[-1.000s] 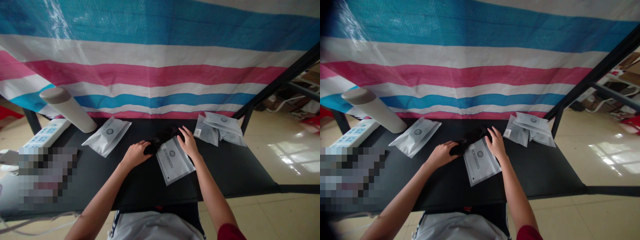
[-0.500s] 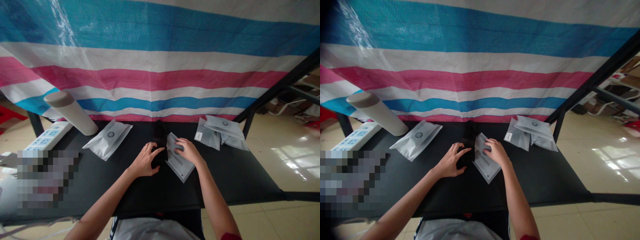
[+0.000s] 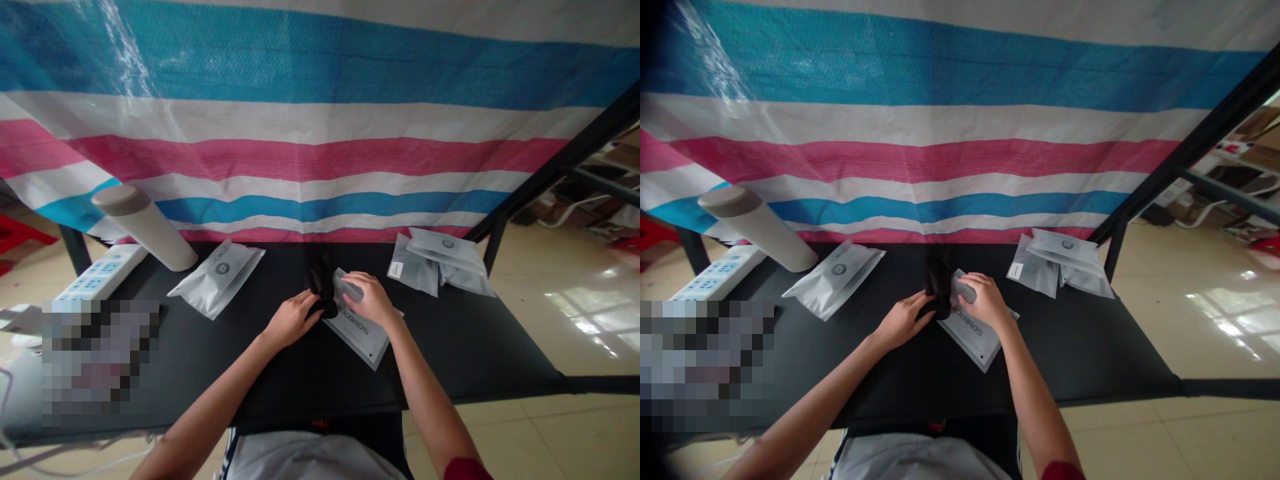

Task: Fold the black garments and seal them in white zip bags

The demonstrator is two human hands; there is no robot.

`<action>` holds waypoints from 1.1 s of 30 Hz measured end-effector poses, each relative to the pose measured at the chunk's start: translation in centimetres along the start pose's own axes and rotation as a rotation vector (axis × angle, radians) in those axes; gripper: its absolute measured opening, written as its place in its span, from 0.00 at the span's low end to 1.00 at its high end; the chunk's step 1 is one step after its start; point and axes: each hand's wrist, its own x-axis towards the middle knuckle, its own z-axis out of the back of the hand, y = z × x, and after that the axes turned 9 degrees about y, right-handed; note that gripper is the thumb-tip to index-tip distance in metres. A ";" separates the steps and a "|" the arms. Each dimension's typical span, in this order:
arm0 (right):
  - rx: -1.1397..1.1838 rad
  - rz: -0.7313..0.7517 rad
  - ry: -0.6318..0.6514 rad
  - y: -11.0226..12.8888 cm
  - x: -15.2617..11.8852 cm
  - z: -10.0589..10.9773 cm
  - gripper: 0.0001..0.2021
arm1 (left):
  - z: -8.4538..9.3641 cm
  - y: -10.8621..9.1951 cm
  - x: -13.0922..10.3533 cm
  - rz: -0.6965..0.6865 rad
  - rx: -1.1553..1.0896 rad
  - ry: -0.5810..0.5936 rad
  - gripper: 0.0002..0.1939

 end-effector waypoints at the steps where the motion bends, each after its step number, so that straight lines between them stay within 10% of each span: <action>1: 0.045 0.029 -0.001 0.8 0.1 0.0 0.18 | 0.0 -0.2 0.0 0.034 -0.028 -0.006 0.12; 12: 0.126 0.078 -0.071 4.6 0.0 -0.8 0.18 | -1.0 1.5 3.4 0.392 -0.241 -0.203 0.12; 19: 0.018 0.168 0.184 5.0 0.2 -2.5 0.23 | -0.9 1.9 4.5 0.503 -0.260 -0.125 0.11; 28: -0.011 0.030 0.201 4.0 0.5 -2.5 0.19 | 0.9 -0.9 0.6 0.018 -0.079 -0.069 0.27; 33: 0.291 -0.127 0.124 3.9 0.4 -2.4 0.15 | 0.3 0.5 0.3 0.117 -0.236 -0.090 0.28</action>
